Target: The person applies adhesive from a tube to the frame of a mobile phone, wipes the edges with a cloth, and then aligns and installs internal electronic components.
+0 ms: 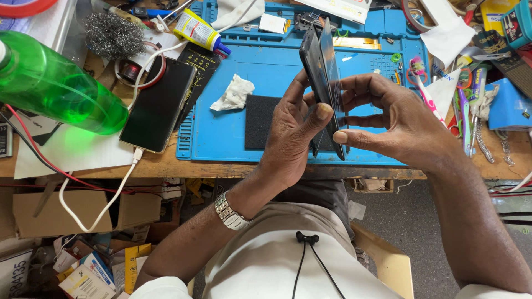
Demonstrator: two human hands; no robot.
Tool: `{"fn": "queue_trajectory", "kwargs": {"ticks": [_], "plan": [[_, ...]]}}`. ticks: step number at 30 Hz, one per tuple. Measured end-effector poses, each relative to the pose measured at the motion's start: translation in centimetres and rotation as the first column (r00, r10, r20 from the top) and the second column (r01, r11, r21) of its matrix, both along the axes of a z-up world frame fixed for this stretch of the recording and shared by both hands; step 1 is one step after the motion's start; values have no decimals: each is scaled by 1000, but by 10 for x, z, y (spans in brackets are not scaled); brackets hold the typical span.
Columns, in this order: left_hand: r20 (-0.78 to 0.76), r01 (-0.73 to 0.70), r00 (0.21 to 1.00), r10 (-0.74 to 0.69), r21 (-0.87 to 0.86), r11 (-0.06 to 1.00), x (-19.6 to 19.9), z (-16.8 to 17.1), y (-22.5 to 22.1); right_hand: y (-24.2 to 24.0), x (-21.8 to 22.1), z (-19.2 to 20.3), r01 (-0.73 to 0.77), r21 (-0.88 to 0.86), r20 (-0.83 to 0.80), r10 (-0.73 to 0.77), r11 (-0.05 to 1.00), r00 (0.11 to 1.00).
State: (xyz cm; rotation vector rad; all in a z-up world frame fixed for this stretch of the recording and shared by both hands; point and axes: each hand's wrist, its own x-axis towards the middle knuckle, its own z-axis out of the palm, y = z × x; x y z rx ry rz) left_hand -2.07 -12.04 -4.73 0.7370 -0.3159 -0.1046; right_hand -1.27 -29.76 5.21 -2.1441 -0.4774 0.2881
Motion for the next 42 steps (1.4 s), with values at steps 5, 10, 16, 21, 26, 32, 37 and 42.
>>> {"fn": "queue_trajectory", "kwargs": {"ticks": [5, 10, 16, 21, 26, 32, 37, 42], "plan": [[-4, 9, 1000, -9, -8, 1000, 0, -2, 0, 0, 0, 0, -18, 18, -8, 18, 1000, 1000], [2, 8, 1000, -8, -8, 1000, 1, -3, 0, 0, 1, -2, -7, 25, -27, 8, 1000, 1000], [11, 26, 1000, -25, -27, 999, 1, -5, 2, 1, 1, -6, -23, 33, -39, 24, 999, 999], [-17, 23, 1000, -24, -26, 999, 3, -7, 1, 1, 1, -9, -13, -4, -23, 12, 1000, 1000], [-5, 28, 1000, -28, -36, 999, 4, -11, 1, 3, -2, -9, -17, -5, -3, 17, 1000, 1000], [-19, 58, 998, -59, -43, 997, 7, -10, 3, 10, -8, -11, 34, -62, 145, -25, 997, 989], [-58, 162, 983, -175, -182, 970, 8, -4, 11, 6, -10, -20, 151, -28, 180, -143, 988, 973], [-284, 91, 943, -173, -279, 956, 15, -6, 16, -12, -7, -37, 300, 296, -120, -276, 907, 954]]}}
